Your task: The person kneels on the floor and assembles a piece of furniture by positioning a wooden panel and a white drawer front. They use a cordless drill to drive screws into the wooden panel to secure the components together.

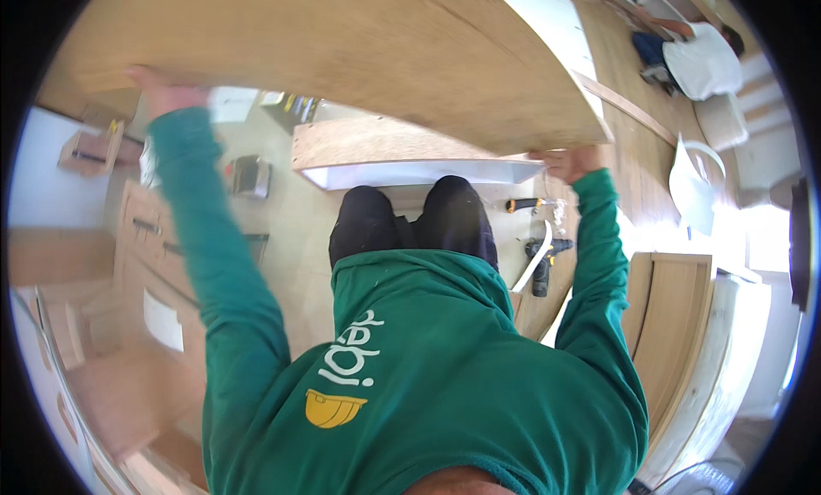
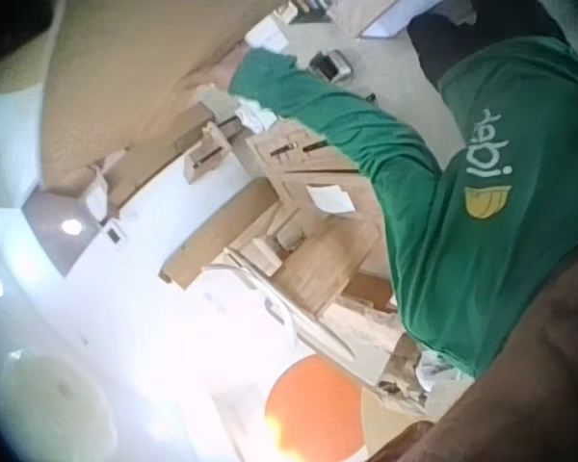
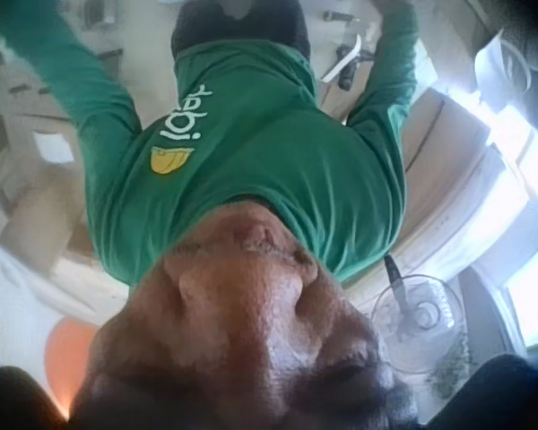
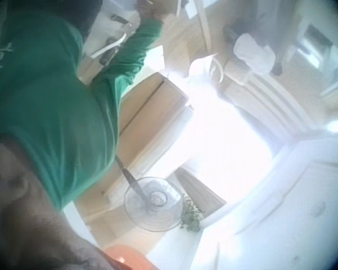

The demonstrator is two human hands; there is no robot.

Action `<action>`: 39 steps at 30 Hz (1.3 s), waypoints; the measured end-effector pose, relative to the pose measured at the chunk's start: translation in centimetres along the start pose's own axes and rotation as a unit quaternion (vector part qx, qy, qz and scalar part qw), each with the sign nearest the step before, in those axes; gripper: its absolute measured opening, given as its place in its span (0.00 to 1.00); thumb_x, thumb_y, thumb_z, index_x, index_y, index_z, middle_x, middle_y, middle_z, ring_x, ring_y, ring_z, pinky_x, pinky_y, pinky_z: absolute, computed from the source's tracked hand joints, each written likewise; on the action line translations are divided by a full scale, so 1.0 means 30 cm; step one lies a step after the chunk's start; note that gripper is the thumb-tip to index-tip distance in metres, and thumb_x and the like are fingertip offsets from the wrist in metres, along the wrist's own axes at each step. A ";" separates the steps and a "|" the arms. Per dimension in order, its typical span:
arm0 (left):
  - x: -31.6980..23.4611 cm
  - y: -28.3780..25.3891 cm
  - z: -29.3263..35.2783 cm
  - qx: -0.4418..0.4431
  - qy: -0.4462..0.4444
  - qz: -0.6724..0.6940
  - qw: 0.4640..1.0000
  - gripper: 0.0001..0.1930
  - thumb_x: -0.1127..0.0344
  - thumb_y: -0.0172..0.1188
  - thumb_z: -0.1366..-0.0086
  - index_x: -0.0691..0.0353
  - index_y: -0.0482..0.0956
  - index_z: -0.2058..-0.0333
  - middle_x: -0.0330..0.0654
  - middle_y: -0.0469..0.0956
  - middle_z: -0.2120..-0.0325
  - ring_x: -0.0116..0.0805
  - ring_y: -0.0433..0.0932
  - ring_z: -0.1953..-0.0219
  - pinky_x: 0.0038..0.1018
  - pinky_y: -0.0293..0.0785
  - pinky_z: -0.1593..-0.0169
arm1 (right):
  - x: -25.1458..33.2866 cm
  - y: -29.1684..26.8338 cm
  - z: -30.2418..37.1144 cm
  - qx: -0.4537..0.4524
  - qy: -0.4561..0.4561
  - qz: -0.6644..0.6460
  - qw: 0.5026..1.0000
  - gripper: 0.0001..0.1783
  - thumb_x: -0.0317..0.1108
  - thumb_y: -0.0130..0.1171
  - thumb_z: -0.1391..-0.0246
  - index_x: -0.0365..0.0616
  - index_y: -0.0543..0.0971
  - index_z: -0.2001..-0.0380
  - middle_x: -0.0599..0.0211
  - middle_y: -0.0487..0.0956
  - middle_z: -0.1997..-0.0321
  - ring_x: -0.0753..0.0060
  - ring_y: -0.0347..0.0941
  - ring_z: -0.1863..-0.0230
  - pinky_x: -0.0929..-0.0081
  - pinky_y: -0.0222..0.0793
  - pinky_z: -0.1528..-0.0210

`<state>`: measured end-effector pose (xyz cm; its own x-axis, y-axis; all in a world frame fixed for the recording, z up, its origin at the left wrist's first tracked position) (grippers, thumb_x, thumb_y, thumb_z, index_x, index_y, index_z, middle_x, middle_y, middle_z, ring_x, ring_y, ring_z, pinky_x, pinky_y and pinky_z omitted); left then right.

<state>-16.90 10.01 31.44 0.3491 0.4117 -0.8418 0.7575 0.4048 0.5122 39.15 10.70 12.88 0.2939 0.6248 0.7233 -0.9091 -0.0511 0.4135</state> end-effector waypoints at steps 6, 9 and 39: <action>-0.040 0.097 0.209 0.129 0.102 -0.072 0.984 0.33 0.51 0.55 0.40 0.67 0.59 0.43 0.50 0.61 0.43 0.43 0.62 0.42 0.39 0.58 0.39 | -0.395 0.383 -0.005 0.229 0.109 -0.191 0.948 0.51 0.76 0.28 0.53 0.44 0.57 0.39 0.28 0.67 0.50 0.55 0.76 0.77 0.71 0.72 0.85; 0.073 -0.089 0.178 0.145 0.230 -0.189 0.944 0.27 0.66 0.63 0.44 0.71 0.66 0.48 0.49 0.70 0.51 0.37 0.70 0.49 0.33 0.64 0.44 | -0.576 0.480 -0.085 0.249 0.156 -0.173 0.940 0.52 0.77 0.25 0.53 0.45 0.56 0.38 0.26 0.69 0.54 0.61 0.73 0.82 0.75 0.71 0.85; 0.042 -0.048 0.018 0.052 0.023 -0.267 0.962 0.28 0.66 0.71 0.51 0.73 0.71 0.53 0.47 0.76 0.59 0.35 0.76 0.60 0.29 0.73 0.55 | -0.715 0.576 -0.024 0.343 0.216 -0.208 0.890 0.49 0.70 0.22 0.46 0.32 0.64 0.46 0.38 0.76 0.59 0.53 0.78 0.69 0.59 0.77 0.69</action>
<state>-17.26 9.50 29.54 -0.1279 0.2050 -0.9704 0.8743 0.4853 -0.0127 16.92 -3.04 4.12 0.2877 0.9345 0.2095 -0.3097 -0.1162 0.9437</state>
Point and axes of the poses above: each hand's wrist, its own z-axis away from the middle knuckle, its own y-axis out of the palm, x = y × z, the point moved 1 cm from there along -z, towards the middle knuckle
